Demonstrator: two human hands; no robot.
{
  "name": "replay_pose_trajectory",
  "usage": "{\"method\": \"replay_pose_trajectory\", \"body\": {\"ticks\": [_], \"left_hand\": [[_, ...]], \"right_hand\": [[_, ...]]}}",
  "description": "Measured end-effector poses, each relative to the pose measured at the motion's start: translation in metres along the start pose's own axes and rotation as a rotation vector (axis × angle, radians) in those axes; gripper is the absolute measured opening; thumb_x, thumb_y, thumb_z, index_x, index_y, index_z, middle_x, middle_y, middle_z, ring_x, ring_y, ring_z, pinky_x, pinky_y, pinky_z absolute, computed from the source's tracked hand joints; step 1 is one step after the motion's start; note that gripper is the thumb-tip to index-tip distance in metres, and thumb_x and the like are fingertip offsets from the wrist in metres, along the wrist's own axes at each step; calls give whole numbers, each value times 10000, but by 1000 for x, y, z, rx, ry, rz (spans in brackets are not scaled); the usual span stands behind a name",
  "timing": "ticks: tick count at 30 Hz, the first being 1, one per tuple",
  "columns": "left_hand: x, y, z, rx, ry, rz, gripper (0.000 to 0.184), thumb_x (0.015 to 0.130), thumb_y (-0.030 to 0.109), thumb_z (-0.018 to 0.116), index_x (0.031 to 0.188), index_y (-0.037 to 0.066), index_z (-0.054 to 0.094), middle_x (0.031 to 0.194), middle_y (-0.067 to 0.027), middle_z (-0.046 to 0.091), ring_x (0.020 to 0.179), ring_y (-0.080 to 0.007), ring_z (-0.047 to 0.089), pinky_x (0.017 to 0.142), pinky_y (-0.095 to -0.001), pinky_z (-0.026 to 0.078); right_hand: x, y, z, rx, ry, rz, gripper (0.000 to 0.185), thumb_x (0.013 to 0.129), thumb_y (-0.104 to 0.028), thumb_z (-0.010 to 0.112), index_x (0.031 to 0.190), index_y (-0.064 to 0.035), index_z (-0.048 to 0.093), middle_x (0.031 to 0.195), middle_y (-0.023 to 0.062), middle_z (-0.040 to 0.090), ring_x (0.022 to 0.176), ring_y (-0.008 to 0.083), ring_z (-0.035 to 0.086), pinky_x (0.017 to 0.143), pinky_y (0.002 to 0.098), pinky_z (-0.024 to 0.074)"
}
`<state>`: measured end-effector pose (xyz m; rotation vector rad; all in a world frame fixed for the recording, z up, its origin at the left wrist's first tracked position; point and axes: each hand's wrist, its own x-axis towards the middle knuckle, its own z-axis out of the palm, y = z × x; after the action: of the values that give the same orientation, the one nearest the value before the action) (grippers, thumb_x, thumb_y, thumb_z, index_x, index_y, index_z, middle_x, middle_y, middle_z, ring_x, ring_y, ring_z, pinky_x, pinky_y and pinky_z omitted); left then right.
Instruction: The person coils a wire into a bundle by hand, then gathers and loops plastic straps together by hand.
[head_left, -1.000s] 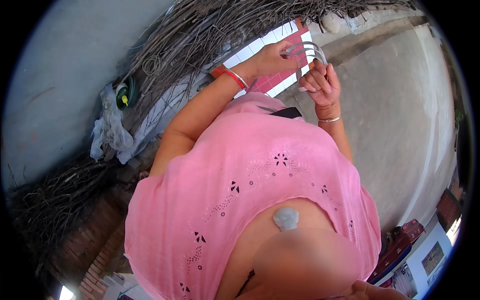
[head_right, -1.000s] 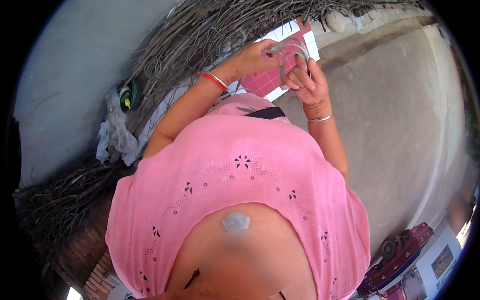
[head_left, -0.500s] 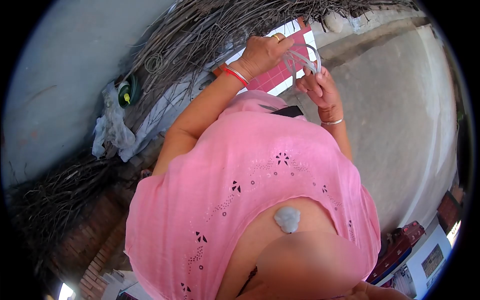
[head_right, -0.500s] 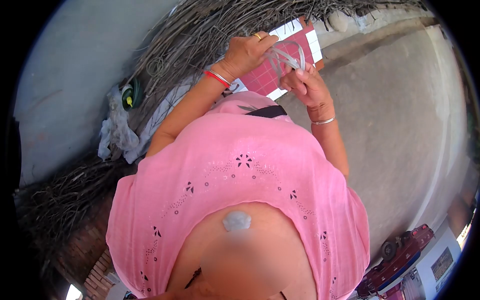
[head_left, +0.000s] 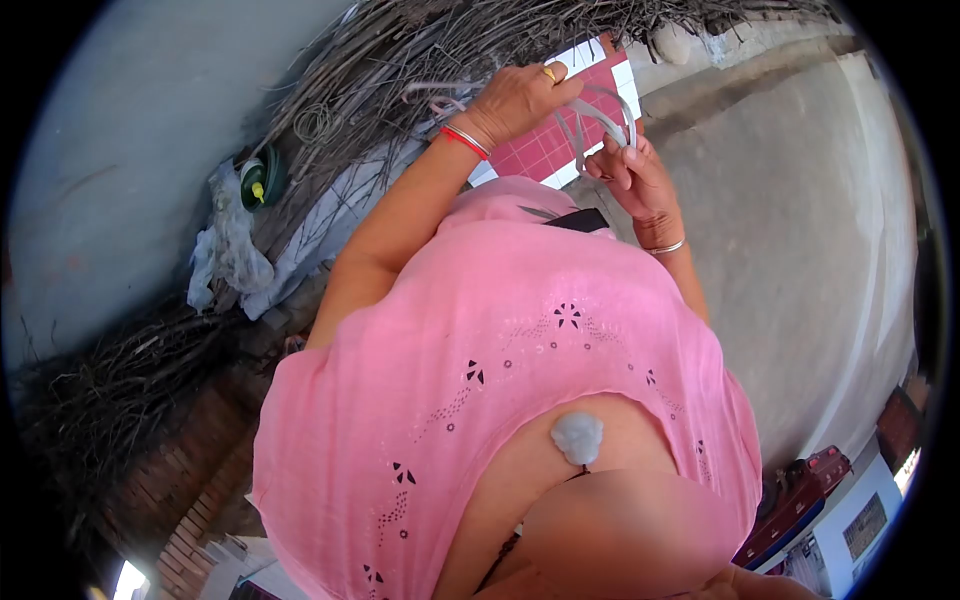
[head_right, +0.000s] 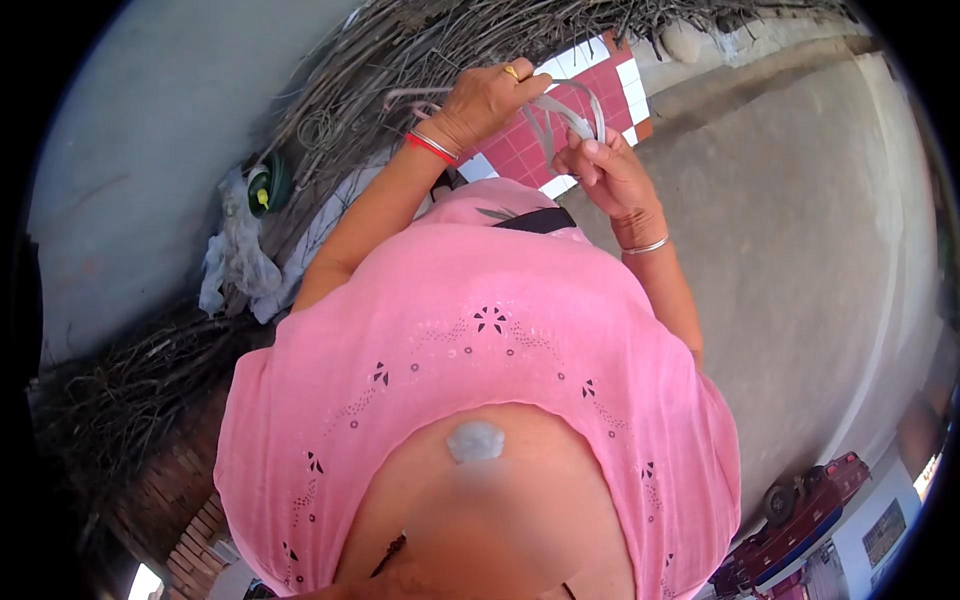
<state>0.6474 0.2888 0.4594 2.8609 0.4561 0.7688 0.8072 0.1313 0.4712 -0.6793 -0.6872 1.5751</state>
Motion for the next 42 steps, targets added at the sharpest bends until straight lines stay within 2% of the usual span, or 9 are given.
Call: {"method": "replay_pose_trajectory", "body": {"ticks": [4, 10, 13, 16, 23, 29, 32, 35, 42], "left_hand": [[-9, -3, 16, -51, 119, -98, 222, 778, 91, 648, 992, 146, 628, 758, -24, 552, 614, -223, 601, 536, -340, 490], [-3, 5, 17, -1148, -135, -628, 123, 851, 202, 669, 947, 127, 654, 617, -18, 513, 576, -170, 536, 534, -278, 425], [-1, 1, -1, -346, -228, -515, 165, 826, 199, 687, 976, 143, 645, 685, -27, 547, 618, -200, 592, 547, -310, 466], [-8, -12, 11, -84, 86, -208, 208, 804, 180, 687, 1003, 161, 632, 787, -26, 587, 656, -237, 625, 567, -365, 500], [-11, -14, 21, -336, 152, -267, 228, 790, 106, 638, 1008, 170, 617, 792, -39, 580, 707, -254, 633, 578, -380, 520], [-17, -15, 5, 20, 11, -145, 184, 825, 83, 584, 996, 139, 624, 792, -72, 613, 754, -265, 626, 641, -377, 513], [-17, -22, 21, -294, 108, -190, 244, 843, 66, 555, 1070, 116, 631, 801, -53, 645, 765, -206, 642, 644, -310, 497], [-20, -26, 26, -1181, -167, -556, 325, 843, 83, 564, 1164, 78, 614, 800, -13, 649, 774, -103, 623, 608, -236, 455], [-15, -18, -35, -1653, -265, -636, 411, 788, 165, 625, 1173, 24, 604, 768, 35, 595, 719, -28, 560, 562, -200, 380]], "right_hand": [[0, -6, 7, -18, 27, 77, 246, 908, -289, 591, 935, -45, 573, 512, -60, 384, 534, 79, 331, 673, 290, 369], [-2, -9, 12, -2, 30, 54, 228, 935, -272, 549, 800, -89, 551, 505, -65, 367, 530, 81, 342, 673, 288, 372], [-1, -5, 11, -11, -23, 6, 272, 947, -277, 528, 729, -117, 501, 504, -54, 373, 544, 92, 358, 695, 298, 387], [1, 1, 15, 10, 38, -35, 309, 964, -297, 497, 705, -131, 468, 506, -41, 381, 565, 113, 377, 735, 321, 403], [2, 11, 19, 78, 35, 8, 351, 984, -361, 446, 728, -122, 434, 611, 6, 417, 651, 154, 407, 771, 352, 402], [3, 13, 40, 116, 124, 38, 366, 987, -376, 434, 726, -130, 366, 688, 7, 394, 678, 155, 382, 733, 324, 395], [4, 14, 33, 176, 56, 58, 372, 997, -378, 410, 721, -138, 348, 666, -12, 357, 633, 135, 350, 672, 299, 377], [-1, 13, 24, 198, 15, 79, 373, 1012, -377, 375, 723, -142, 347, 636, -33, 314, 574, 105, 300, 603, 275, 343], [1, 8, 28, 62, 82, 59, 372, 1023, -372, 350, 730, -143, 358, 600, -54, 286, 525, 76, 252, 540, 250, 306]]}}
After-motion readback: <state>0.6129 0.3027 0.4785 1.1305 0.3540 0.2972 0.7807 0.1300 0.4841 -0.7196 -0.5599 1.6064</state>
